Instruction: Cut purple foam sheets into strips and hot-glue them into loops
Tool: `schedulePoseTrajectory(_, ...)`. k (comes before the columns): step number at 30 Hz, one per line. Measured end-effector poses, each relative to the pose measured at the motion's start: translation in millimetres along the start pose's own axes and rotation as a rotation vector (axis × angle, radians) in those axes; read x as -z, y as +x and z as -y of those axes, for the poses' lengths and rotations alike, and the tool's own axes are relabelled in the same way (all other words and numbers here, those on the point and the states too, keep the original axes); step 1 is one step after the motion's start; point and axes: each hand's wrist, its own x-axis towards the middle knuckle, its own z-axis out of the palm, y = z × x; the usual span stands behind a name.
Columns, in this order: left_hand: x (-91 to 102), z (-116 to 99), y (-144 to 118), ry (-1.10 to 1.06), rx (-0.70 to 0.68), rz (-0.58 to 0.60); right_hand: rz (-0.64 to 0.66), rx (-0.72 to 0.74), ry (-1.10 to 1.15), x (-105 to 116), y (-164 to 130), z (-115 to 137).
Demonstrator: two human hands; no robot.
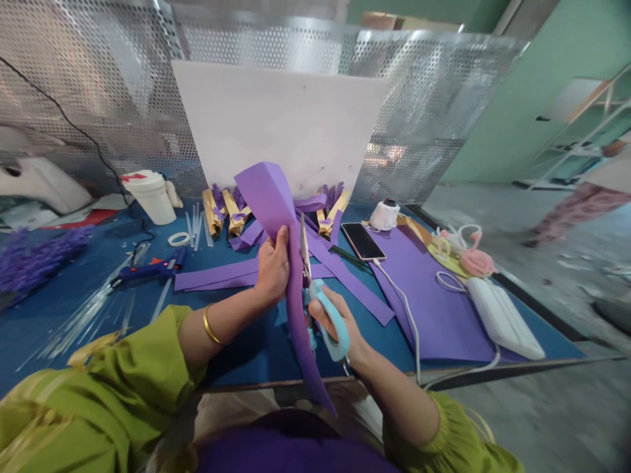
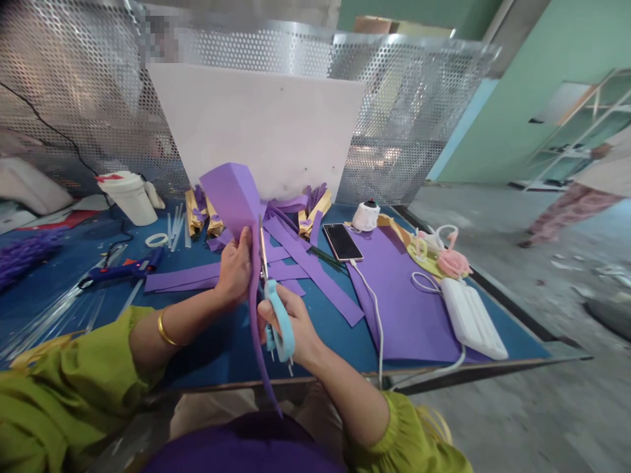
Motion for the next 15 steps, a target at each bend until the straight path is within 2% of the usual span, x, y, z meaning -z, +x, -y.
schedulePoseTrajectory(4, 2.5, 2.2, 1.5, 0.018, -0.034, 0.01, 0.026, 0.056, 0.001, -0.4, -1.4, 2.4)
schedulePoseTrajectory(10, 1.0, 0.7, -0.7, -0.008, 0.009, 0.054, 0.09, -0.021, 0.079, -1.3, -3.6, 16.8)
schedulePoseTrajectory(15, 1.6, 3.0, 0.7, 0.011, -0.025, 0.041, 0.124, 0.038, 0.067, 0.5, -2.8, 10.6)
